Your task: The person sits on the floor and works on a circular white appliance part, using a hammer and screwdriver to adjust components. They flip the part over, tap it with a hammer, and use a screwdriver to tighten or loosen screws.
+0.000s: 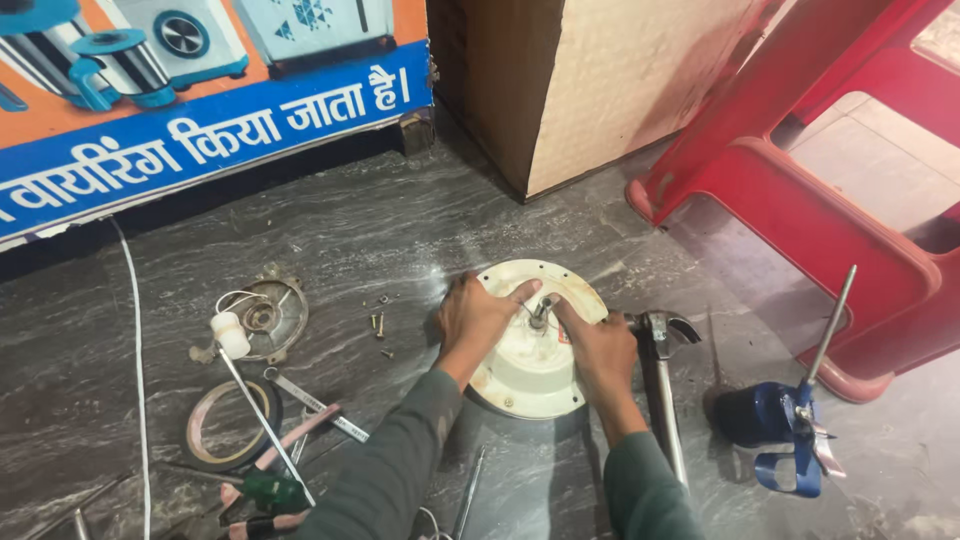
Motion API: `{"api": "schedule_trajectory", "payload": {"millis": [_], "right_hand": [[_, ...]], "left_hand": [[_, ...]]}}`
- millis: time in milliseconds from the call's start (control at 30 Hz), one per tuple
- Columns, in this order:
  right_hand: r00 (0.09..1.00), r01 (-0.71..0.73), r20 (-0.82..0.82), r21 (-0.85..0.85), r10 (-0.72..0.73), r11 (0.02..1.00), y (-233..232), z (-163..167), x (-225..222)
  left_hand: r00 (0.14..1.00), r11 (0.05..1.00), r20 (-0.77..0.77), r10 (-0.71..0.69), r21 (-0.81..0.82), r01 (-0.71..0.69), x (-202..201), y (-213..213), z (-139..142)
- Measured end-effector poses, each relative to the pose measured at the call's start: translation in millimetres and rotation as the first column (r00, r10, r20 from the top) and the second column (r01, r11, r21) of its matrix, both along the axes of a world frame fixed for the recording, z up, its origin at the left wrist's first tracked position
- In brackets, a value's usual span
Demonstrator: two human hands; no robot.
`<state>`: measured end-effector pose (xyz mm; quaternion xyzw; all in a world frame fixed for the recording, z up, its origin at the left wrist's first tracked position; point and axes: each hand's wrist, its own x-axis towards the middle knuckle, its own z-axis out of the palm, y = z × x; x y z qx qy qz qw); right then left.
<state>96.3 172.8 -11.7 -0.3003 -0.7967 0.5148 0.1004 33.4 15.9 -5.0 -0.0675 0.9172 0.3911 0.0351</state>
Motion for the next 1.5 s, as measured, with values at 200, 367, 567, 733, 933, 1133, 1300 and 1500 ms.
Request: {"api": "schedule_trajectory", "payload": {"millis": [200,367,567,733,933,1133,1300,1500], "right_hand": [[0.999,-0.048,0.005,0.064,0.048,0.997,-6,14,7],[0.998,-0.06,-0.031,0.047,0.061,0.997,-8,23,13],[0.997,-0.068,-0.021,0.128,0.071,0.989,-11,29,16],[0.999,-0.02,-0.038,-0.049,0.018,0.999,-16,30,16],[0.997,-0.01,-0.076,0.159,0.023,0.987,-11,15,12],[0.999,-0.052,0.002,0.156,0.053,0.986,-1,4,8],[0.997,0.015,-0.078,0.133,-0.004,0.991,0,-7,3],[0.997,0.006,0.068,0.206,-0.021,0.978,9,-18,-6]], "left_hand": [[1.0,0.999,0.0,-0.019,-0.03,0.019,6,-2,1],[0.999,0.997,0.042,-0.031,-0.07,0.034,7,-1,6],[0.994,0.996,0.092,-0.063,-0.058,0.068,7,-5,17],[0.995,0.994,0.01,-0.098,-0.051,0.099,8,-6,22],[0.996,0.996,-0.023,-0.085,0.024,0.086,7,-6,7],[0.997,0.999,-0.067,-0.041,0.003,0.042,0,-1,-8],[0.993,0.996,-0.08,-0.086,0.014,0.087,-14,3,-19],[0.934,0.947,-0.173,-0.314,-0.124,0.296,-22,12,-36]]}}
